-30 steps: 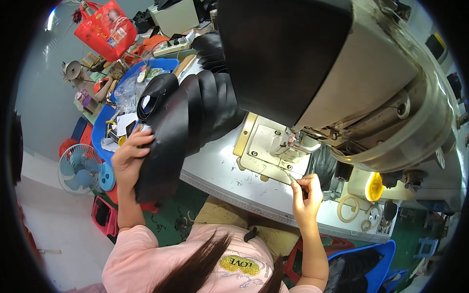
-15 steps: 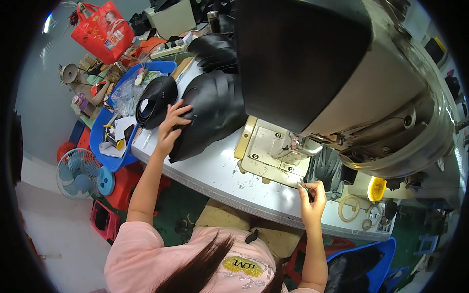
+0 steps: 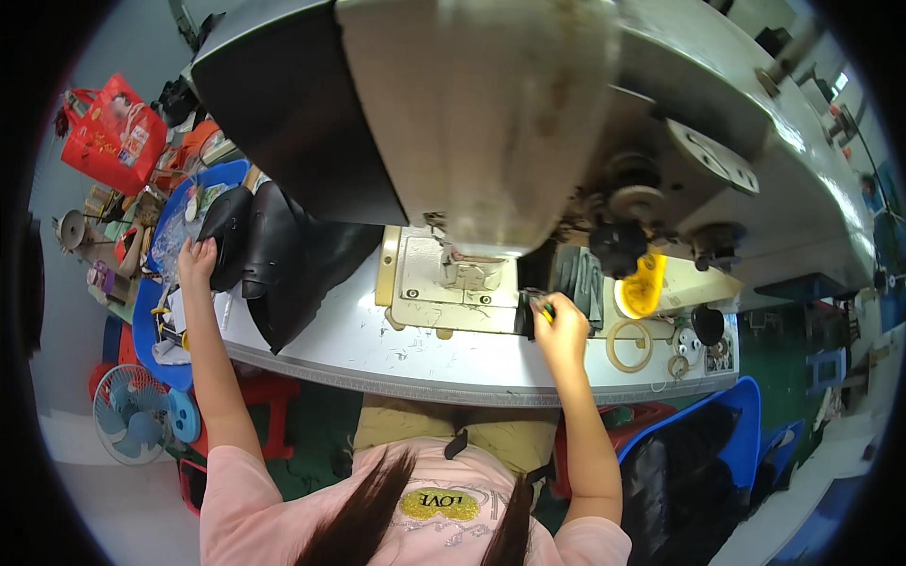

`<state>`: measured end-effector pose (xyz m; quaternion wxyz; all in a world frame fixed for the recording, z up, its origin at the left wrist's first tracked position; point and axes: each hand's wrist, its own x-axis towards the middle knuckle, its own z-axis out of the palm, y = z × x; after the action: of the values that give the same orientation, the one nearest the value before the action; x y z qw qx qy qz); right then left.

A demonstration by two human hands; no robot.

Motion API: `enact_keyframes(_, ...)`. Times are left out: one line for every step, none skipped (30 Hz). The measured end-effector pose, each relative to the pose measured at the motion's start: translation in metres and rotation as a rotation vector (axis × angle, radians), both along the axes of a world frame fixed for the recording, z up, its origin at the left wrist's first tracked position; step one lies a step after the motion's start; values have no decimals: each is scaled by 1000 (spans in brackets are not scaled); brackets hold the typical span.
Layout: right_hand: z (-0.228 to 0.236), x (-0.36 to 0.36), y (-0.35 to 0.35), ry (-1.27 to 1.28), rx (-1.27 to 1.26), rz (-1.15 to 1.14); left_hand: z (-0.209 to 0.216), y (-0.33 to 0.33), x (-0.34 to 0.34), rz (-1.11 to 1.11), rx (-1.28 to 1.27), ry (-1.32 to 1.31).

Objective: The person operates an industrial sewing machine to stitch black leather shoe uppers. They repeatedly pick up a shoe part, align it under the machine's needle, and sew a seam along the edge. After each stitch, the person removes the shoe, inspects the seam, and places it on a pile of finished parts before picking up the next one.

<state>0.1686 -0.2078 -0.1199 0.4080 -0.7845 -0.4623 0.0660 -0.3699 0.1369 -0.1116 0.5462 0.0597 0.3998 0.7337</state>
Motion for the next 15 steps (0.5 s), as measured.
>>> enact_keyframes(-5, 0, 7, -69, 21, -4, -4, 11, -3, 55, -107, -10)
enact_keyframes(-8, 2, 14, -138, 42, -8, -9, 21, -6, 29, -154, 57)
enact_keyframes(-7, 3, 23, -178, 32, 8, -16, 29, -14, 12, -201, 126)
enact_keyframes(-5, 5, 32, -217, 22, 25, -20, 34, -18, -5, -247, 197)
enact_keyframes(-3, 9, 41, -255, 12, 57, -24, 39, -23, -20, -248, 187)
enact_keyframes(-2, 16, 50, -282, -47, 95, -28, 43, -27, -34, -254, 177)
enact_keyframes(-2, 23, 55, -337, -57, 117, -26, 44, -27, -49, -256, 165)
enact_keyframes(-4, 28, 57, -392, -67, 140, -24, 40, -30, -44, -196, 144)
enact_keyframes(-6, 32, 58, -363, -69, 164, -21, 31, -28, -45, -136, 123)
enact_keyframes(-8, 35, 59, -336, -71, 190, -15, 16, -26, -42, -77, 101)
enact_keyframes(-9, 37, 59, -309, -75, 212, 2, -12, -15, -90, 3, 63)
enact_keyframes(-8, 35, 60, -313, -51, 203, 15, -39, -9, -53, 85, 45)
enact_keyframes(-6, 34, 59, -318, -35, 187, 24, -61, 2, -25, 161, 23)
enact_keyframes(-6, 34, 57, -323, -20, 173, 39, -87, 18, -29, 260, 2)
enact_keyframes(-7, 34, 57, -299, -40, 150, 54, -112, 34, -31, 357, -19)
